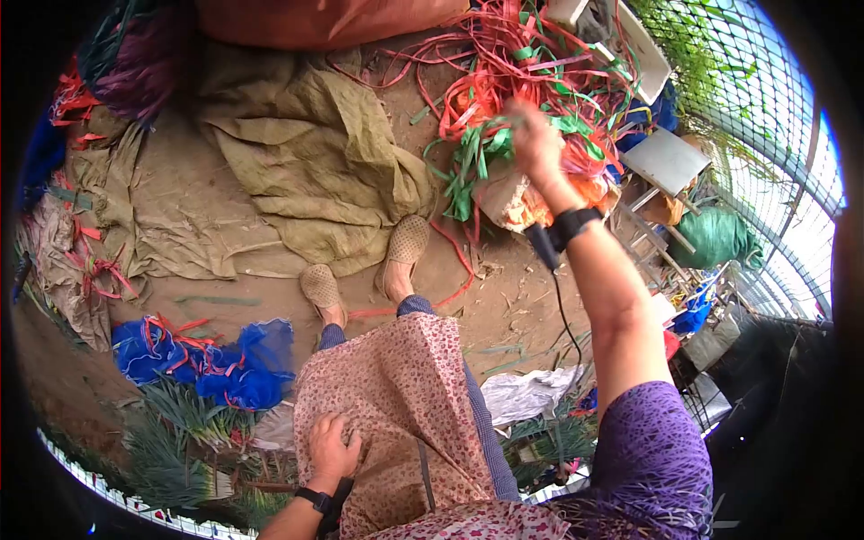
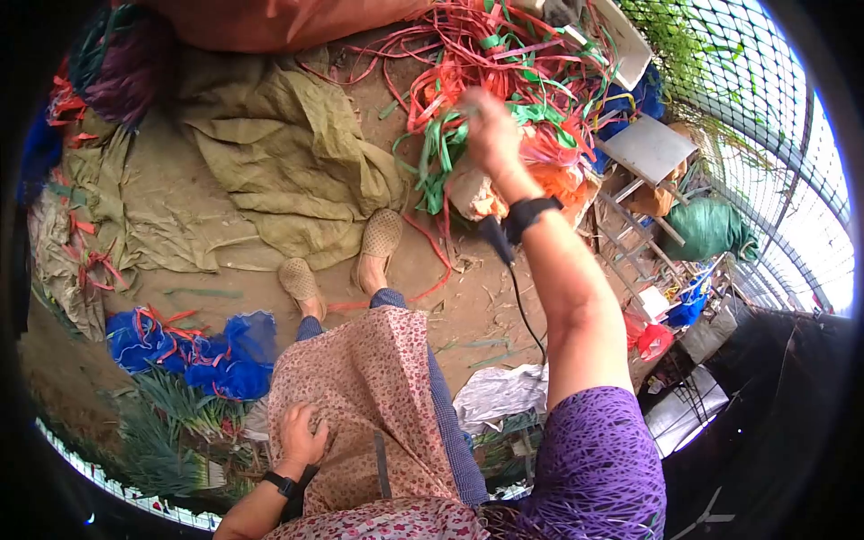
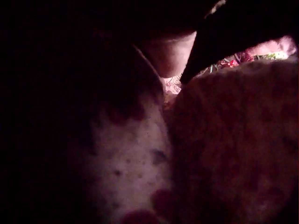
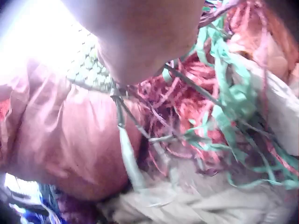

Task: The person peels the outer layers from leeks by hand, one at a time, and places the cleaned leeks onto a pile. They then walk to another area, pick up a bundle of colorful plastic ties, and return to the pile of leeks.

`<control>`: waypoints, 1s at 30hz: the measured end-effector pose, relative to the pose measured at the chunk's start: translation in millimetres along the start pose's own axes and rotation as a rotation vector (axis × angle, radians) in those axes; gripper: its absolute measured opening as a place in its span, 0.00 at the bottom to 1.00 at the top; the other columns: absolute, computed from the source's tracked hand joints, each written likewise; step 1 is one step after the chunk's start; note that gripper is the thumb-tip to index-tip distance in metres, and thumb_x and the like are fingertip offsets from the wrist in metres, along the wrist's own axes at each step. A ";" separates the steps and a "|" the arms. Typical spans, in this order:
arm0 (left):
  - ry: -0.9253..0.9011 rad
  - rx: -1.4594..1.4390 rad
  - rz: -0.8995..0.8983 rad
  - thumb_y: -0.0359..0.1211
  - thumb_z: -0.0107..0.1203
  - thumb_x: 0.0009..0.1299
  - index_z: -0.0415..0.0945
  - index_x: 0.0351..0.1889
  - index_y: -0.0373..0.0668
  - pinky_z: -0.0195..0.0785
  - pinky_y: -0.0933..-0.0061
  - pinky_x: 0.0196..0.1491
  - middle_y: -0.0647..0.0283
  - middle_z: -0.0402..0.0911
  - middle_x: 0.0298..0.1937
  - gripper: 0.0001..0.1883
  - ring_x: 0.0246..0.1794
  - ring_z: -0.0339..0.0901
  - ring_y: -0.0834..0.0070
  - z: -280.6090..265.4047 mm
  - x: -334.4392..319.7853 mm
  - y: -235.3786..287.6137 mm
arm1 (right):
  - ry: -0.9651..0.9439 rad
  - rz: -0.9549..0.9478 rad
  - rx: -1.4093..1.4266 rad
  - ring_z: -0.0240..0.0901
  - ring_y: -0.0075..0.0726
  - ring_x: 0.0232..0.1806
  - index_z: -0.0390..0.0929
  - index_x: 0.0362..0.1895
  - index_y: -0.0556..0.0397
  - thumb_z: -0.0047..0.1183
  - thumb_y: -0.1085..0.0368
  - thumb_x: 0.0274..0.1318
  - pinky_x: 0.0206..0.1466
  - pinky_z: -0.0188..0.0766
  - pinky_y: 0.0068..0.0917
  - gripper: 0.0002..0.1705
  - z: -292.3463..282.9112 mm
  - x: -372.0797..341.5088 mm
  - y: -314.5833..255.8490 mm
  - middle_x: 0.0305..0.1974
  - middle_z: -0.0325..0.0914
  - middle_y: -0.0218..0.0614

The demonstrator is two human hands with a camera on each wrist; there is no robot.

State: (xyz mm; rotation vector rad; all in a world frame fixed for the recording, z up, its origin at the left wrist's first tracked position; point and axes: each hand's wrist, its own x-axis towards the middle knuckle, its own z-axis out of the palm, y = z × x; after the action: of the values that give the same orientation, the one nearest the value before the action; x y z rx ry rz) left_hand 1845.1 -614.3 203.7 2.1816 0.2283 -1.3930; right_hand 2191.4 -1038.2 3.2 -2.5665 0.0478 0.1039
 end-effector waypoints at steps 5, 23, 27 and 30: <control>-0.014 -0.031 -0.063 0.36 0.57 0.53 0.73 0.43 0.41 0.53 0.57 0.59 0.52 0.70 0.50 0.19 0.56 0.62 0.54 -4.9 2.9 4.7 | 0.091 0.326 -0.228 0.70 0.61 0.44 0.75 0.42 0.55 0.44 0.49 0.54 0.50 0.65 0.46 0.23 -10.9 117.0 90.8 0.37 0.75 0.57; -0.124 -1.435 -0.051 0.40 0.62 0.56 0.56 0.62 0.38 0.50 0.65 0.63 0.57 0.65 0.59 0.38 0.61 0.59 0.68 -55.3 117.7 92.1 | -1.329 -0.028 0.088 0.74 0.49 0.35 0.73 0.42 0.48 0.51 0.57 0.44 0.38 0.71 0.41 0.18 -21.4 -99.1 -190.2 0.34 0.76 0.45; -0.063 -1.673 -0.488 0.34 0.57 0.62 0.68 0.54 0.42 0.68 0.70 0.47 0.65 0.74 0.49 0.21 0.46 0.73 0.74 -47.7 94.9 122.1 | -1.179 0.349 0.376 0.75 0.56 0.34 0.69 0.39 0.64 0.51 0.55 0.48 0.40 0.72 0.42 0.23 -49.0 -233.2 -262.9 0.30 0.75 0.54; 0.015 -1.753 -0.451 0.34 0.56 0.63 0.68 0.53 0.41 0.68 0.68 0.49 0.65 0.73 0.49 0.21 0.46 0.72 0.73 -52.0 46.5 73.9 | -0.868 0.271 0.833 0.74 0.49 0.43 0.72 0.43 0.61 0.51 0.59 0.50 0.48 0.70 0.37 0.20 -59.3 -275.8 -265.5 0.37 0.75 0.50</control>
State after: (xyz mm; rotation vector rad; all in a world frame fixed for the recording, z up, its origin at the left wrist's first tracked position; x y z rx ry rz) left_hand 1937.7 -656.0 205.1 0.6332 1.3601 -0.6780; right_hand 1935.2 -844.0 219.5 -1.5103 0.0848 1.0419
